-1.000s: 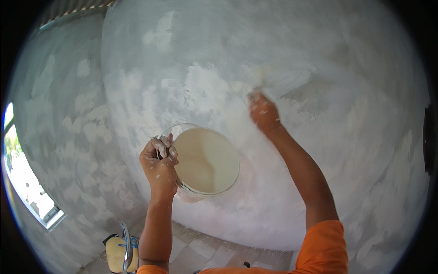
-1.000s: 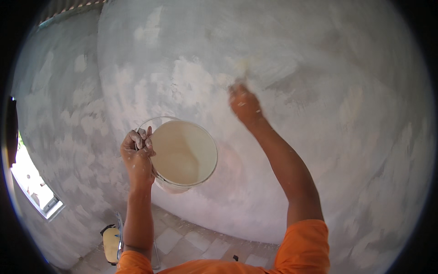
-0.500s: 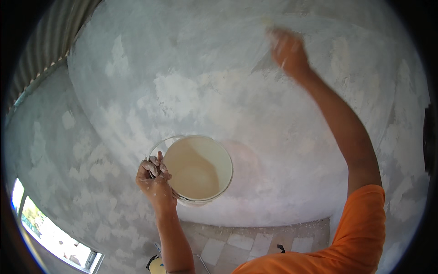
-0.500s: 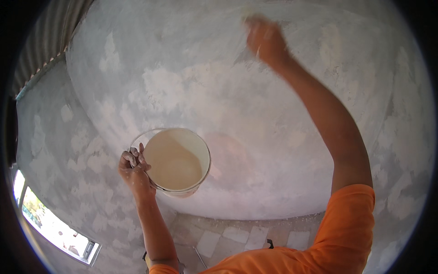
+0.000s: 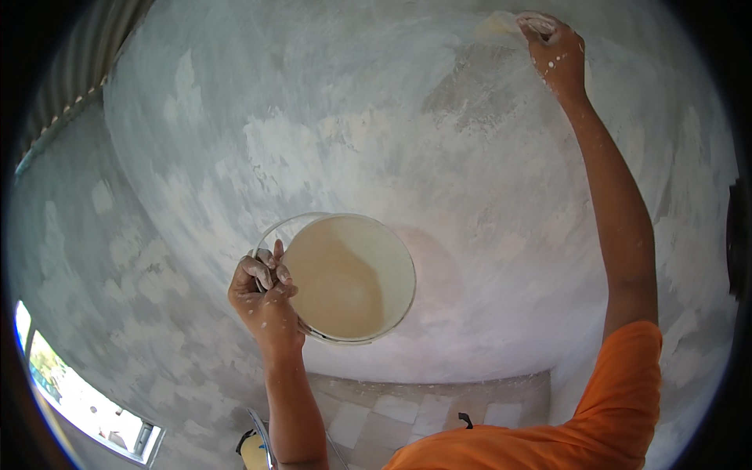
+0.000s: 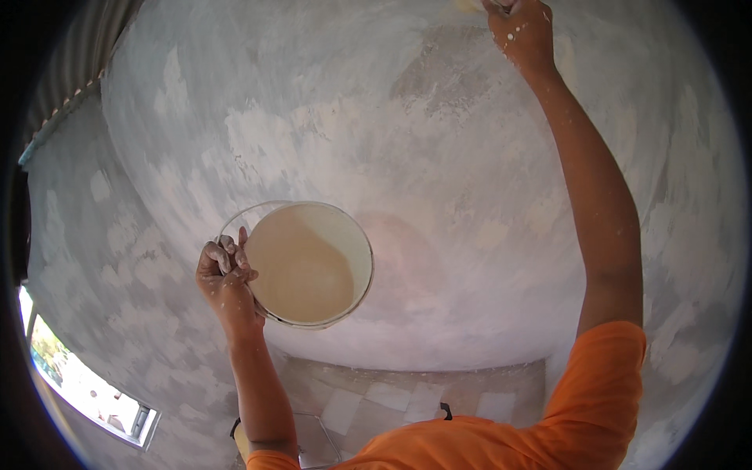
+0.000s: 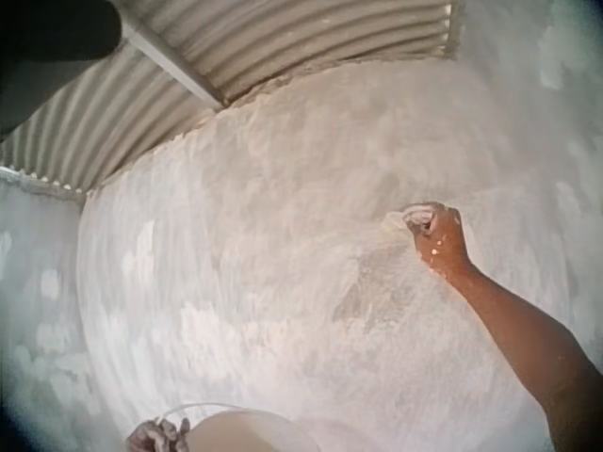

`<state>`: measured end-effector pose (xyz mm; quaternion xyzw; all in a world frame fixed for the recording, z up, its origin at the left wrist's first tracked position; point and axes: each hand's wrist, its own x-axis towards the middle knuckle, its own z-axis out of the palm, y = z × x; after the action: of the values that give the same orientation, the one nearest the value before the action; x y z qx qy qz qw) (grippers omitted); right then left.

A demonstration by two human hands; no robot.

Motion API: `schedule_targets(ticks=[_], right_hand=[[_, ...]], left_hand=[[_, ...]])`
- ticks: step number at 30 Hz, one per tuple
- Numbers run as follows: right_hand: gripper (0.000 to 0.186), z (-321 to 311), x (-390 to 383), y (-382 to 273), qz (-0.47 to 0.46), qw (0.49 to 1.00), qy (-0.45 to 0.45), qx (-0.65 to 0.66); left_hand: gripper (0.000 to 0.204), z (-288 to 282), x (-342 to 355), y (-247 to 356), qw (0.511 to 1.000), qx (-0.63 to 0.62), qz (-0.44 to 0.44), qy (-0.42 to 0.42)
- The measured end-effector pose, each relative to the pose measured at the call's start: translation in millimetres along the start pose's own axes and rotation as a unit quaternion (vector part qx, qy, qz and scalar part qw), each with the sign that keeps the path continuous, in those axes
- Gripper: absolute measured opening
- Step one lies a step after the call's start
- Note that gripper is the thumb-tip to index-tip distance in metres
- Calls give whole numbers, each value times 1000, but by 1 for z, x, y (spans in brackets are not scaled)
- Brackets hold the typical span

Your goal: The person applies a white plaster or coating mixture to a wall using a brush. They repeatedly dip the brush into a white bucket held in their left hand and spread the material across the wall surface in multiple directions.

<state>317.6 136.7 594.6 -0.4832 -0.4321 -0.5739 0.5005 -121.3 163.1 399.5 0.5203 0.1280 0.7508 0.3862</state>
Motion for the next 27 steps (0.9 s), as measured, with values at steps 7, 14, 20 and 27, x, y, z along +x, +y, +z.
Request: schedule_targets(ticks=[7, 14, 20, 27], right_hand=[[28, 2, -136, -113, -217, 892, -389, 76], [21, 5, -25, -42, 42, 971, -227, 68], [31, -8, -34, -36, -91, 991, -80, -58], [20, -29, -81, -79, -66, 854, -421, 299]], left_hand=[[35, -2, 0, 7, 1000, -13, -14, -2], [35, 13, -9, 2, 997, -63, 4, 47], [35, 32, -16, 11, 999, 22, 22, 41], [35, 52, -34, 20, 997, -27, 57, 50]])
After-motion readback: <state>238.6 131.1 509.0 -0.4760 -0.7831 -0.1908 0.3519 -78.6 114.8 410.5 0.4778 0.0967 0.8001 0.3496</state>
